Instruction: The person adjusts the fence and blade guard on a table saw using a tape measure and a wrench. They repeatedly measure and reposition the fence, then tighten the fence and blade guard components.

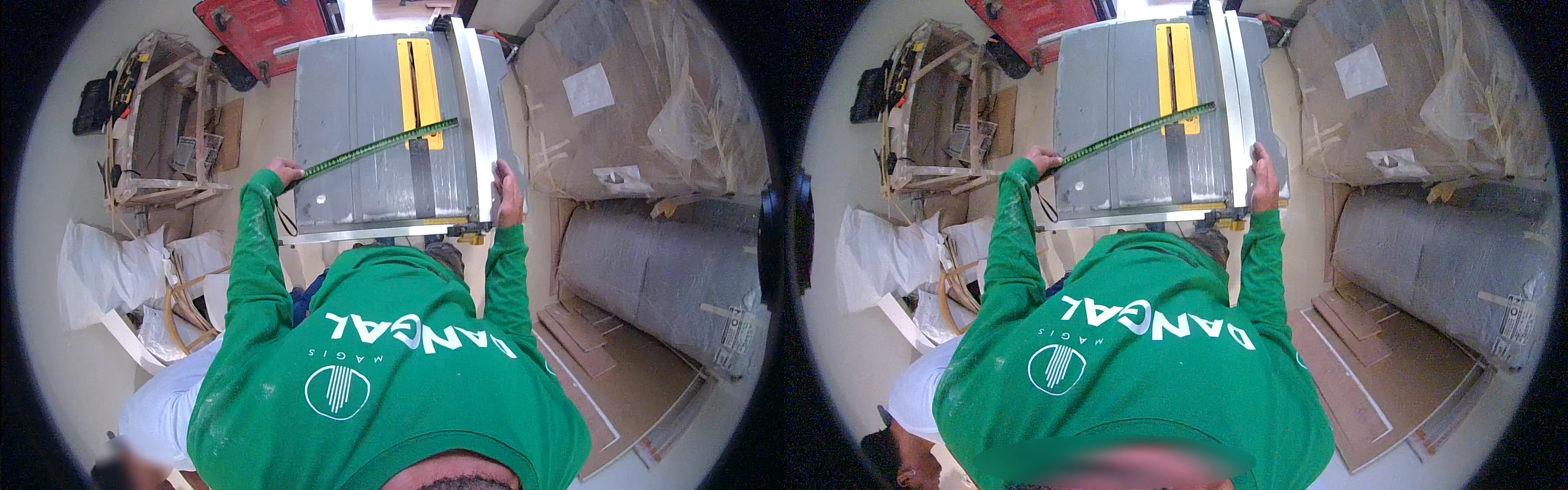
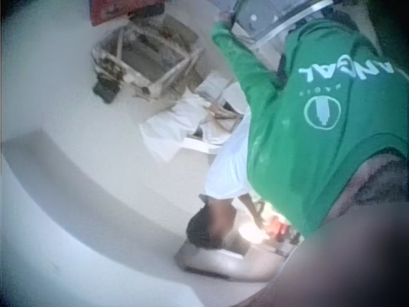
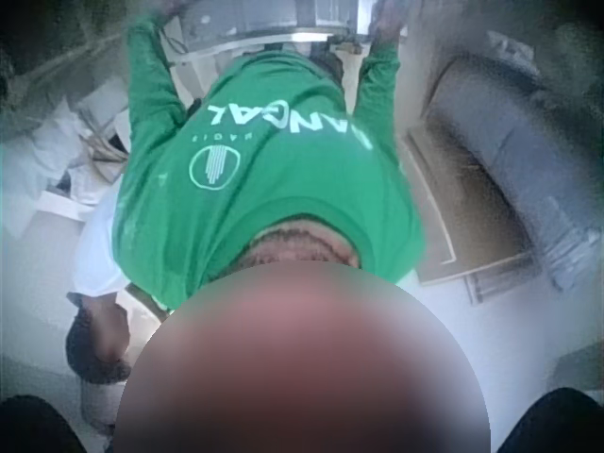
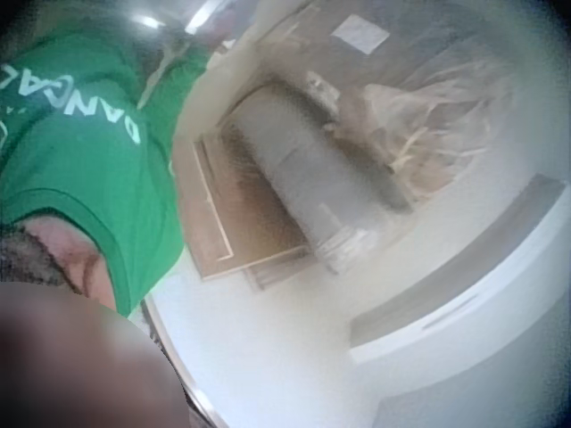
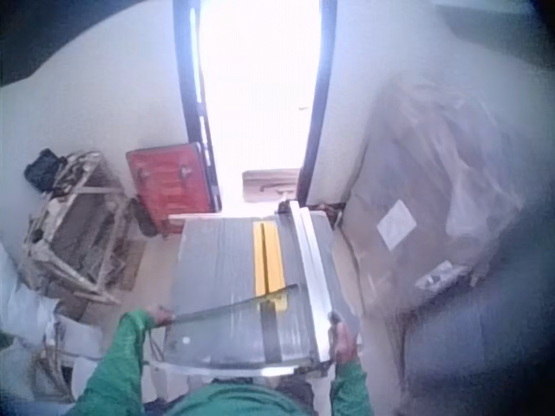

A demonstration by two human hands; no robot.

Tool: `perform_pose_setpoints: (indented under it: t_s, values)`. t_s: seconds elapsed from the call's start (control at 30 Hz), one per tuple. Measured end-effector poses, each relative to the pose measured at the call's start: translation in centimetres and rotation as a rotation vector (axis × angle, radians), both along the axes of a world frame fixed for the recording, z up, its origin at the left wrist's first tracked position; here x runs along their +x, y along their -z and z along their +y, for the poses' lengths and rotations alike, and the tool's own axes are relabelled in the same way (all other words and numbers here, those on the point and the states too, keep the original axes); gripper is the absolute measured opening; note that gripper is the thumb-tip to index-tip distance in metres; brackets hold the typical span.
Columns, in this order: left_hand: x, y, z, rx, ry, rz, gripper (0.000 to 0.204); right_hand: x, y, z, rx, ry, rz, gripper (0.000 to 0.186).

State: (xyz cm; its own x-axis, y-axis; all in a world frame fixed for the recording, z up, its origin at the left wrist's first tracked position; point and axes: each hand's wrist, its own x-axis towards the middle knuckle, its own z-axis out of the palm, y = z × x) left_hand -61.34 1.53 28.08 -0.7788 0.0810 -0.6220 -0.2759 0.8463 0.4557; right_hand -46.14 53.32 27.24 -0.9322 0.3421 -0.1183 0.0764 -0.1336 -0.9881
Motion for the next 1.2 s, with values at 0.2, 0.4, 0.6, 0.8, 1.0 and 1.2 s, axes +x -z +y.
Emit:
perform_pose_setpoints:
  t_s: [0.2, 0.4, 0.6, 0.8, 1.0, 1.2]
  values:
    - [-2.8, 0.4, 0.0, -0.026, 0.104, 0.030, 0.034, 0.6, 0.8, -0.5, 0.573, -0.200, 0.039, 0.063]
    - [-4.4, 0.7, 0.1, -0.039, 0.165, 0.045, 0.033, 1.2, 2.5, 0.0, 0.255, -0.109, 0.069, 0.062]
    - [-6.2, 1.0, -0.2, -0.073, 0.299, 0.139, 0.037, 2.5, 3.1, 0.5, -0.080, -0.126, 0.083, 0.070]
    - [-7.5, 1.4, -0.8, -0.035, 0.326, 0.136, 0.038, 2.9, 1.9, 0.5, -0.068, -0.135, 0.029, 0.072]
    - [-8.1, 2.2, -1.2, -0.032, 0.300, 0.159, 0.037, 2.3, 2.1, 0.5, -0.098, -0.101, 0.039, 0.069]
    - [-8.5, 3.1, -1.5, 0.001, 0.277, 0.119, 0.034, 0.1, 3.3, 0.0, 0.278, -0.157, 0.103, 0.066]
